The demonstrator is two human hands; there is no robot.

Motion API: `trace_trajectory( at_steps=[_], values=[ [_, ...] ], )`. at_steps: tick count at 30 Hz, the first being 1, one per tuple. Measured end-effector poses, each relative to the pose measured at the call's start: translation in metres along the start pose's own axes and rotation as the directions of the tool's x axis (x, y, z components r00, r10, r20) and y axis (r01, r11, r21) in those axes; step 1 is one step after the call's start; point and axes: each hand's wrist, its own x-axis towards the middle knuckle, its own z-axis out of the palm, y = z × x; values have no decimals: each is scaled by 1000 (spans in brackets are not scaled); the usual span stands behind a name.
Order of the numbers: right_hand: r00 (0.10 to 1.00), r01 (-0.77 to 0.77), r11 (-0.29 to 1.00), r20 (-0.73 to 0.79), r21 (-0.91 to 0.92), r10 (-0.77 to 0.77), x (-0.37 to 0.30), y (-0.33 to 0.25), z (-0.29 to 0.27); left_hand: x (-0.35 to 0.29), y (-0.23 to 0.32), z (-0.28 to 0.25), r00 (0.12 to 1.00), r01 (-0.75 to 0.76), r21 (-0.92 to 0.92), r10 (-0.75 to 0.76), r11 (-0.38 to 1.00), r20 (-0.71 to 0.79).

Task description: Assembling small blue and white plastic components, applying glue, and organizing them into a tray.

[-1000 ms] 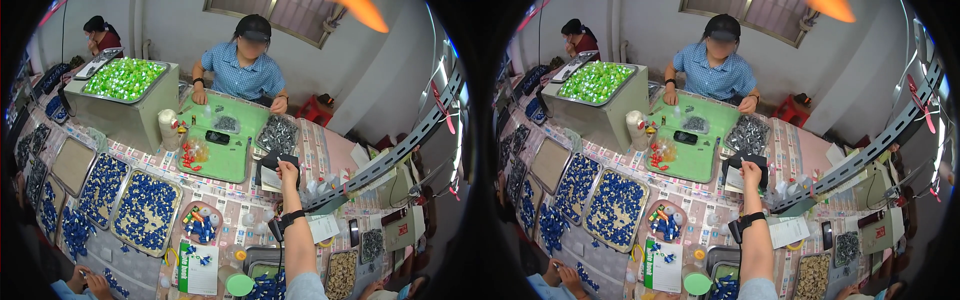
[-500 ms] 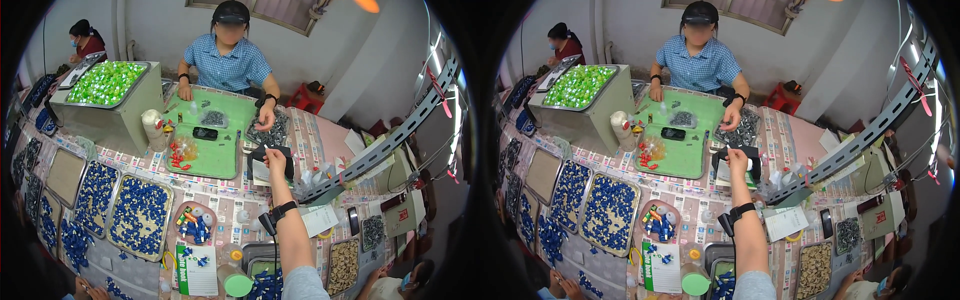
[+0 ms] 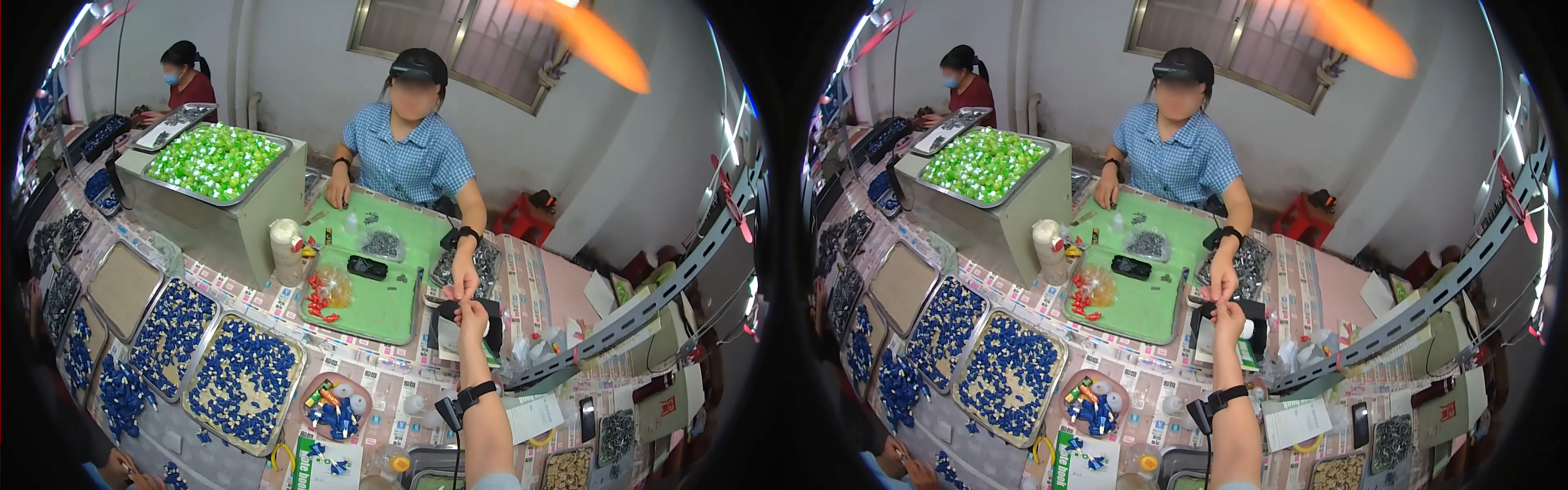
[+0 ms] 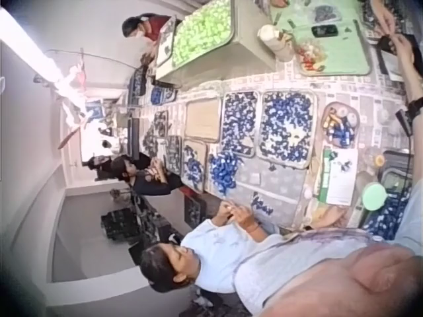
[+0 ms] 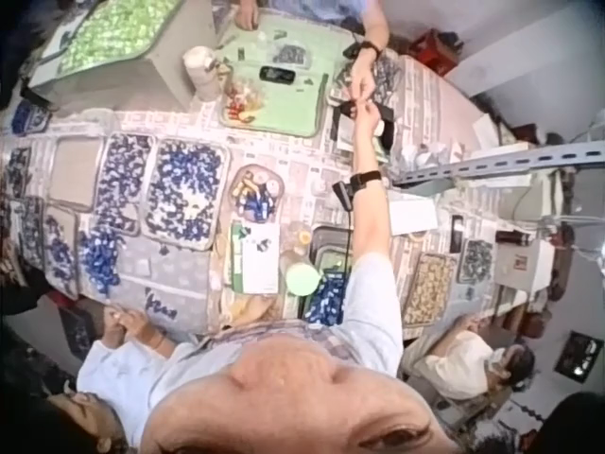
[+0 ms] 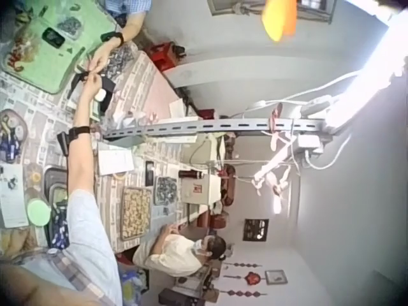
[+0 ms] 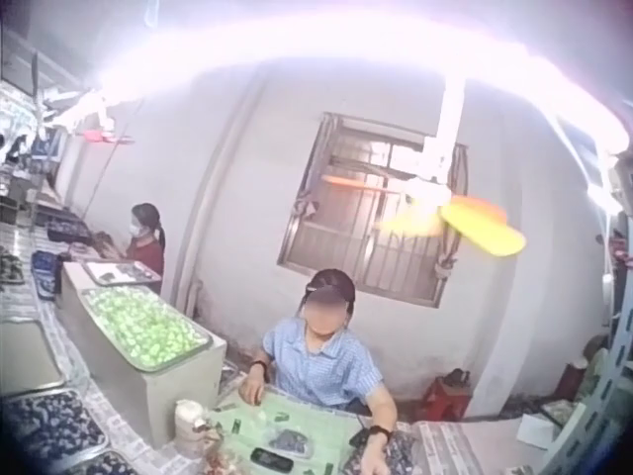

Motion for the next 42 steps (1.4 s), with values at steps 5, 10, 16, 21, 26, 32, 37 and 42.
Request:
trace_trajectory(
  at_steps=[5,10,16,21,26,32,37,42],
  values=[
    [998,-68,994,24,89,66,1,-3,-1,3,0,-7,998,-34,1,34,999,52],
    [989,-138,978,82,157,126,-14,-23,2,-2,-6,-3,992,-48,4,47,999,118],
    [951,-230,920,274,317,143,-39,-46,12,-30,-37,22,980,-18,-13,20,1000,200],
    [909,-356,840,361,411,208,-72,-74,14,-68,-68,50,972,-4,-21,9,1000,236],
    [856,-447,806,447,388,260,-101,-93,12,-106,-89,72,966,-12,-41,22,999,256],
    [846,-462,749,489,475,212,-149,-140,-51,-179,100,38,432,-732,-682,771,-3,-468],
    [813,-447,750,571,488,113,-249,-169,-114,-116,166,-13,506,-762,-645,571,-56,-647],
    [836,-466,807,480,362,267,-321,-135,-213,-73,217,-24,514,-763,-646,591,-15,-621]
  ],
)
